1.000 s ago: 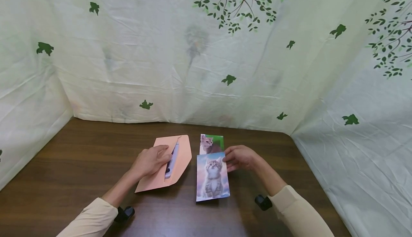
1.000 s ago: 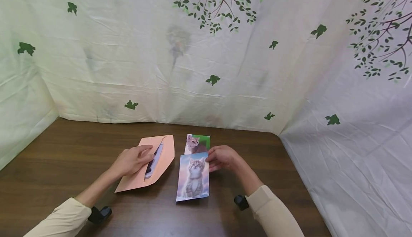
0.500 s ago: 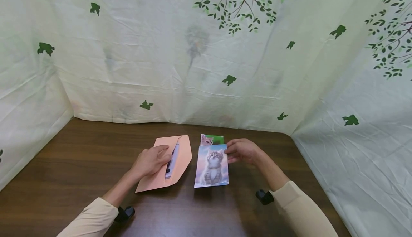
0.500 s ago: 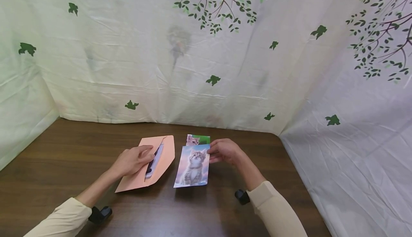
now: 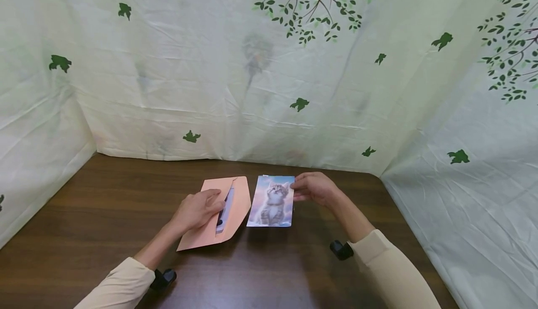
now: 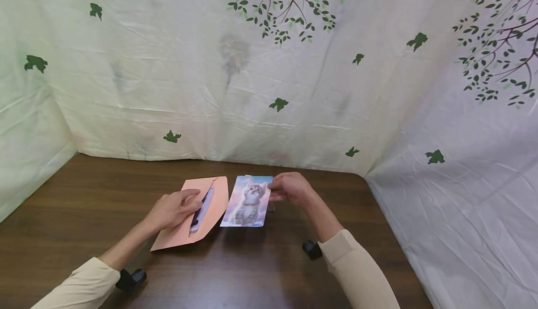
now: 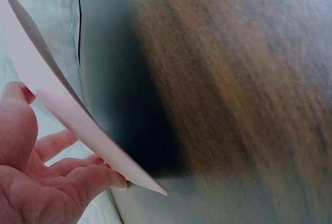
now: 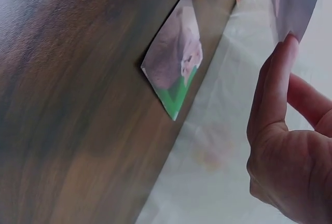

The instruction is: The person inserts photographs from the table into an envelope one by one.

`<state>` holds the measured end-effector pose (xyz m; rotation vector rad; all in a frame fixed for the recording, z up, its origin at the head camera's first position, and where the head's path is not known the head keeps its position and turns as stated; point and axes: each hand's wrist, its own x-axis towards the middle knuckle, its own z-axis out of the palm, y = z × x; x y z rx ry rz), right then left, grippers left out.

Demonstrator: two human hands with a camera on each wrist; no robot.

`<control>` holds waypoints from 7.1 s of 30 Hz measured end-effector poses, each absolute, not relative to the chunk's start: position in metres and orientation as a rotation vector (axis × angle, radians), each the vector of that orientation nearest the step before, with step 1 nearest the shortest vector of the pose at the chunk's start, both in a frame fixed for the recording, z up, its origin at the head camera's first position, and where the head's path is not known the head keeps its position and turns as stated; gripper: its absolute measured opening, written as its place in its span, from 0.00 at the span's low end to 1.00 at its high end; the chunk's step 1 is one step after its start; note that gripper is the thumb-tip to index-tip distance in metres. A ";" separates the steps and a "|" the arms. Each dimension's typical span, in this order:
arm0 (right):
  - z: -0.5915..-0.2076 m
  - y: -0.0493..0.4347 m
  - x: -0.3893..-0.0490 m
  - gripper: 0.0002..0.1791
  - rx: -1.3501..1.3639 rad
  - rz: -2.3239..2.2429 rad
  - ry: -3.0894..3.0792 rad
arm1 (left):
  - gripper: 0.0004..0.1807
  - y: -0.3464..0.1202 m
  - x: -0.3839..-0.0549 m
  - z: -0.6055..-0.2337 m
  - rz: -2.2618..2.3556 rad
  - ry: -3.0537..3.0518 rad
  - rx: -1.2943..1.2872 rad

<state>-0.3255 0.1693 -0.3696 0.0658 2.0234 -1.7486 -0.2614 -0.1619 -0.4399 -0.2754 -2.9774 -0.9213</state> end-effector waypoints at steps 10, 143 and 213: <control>-0.369 0.155 -0.326 0.10 0.064 -1.796 2.011 | 0.29 -0.162 -0.261 -0.441 -0.927 -2.973 -0.273; -0.419 0.007 -0.322 0.10 0.070 -1.817 1.873 | 0.29 -0.163 -0.265 -0.436 -0.910 -2.971 -0.291; -0.393 0.131 -0.329 0.24 0.167 -1.742 2.114 | 0.29 -0.164 -0.264 -0.438 -0.908 -2.968 -0.304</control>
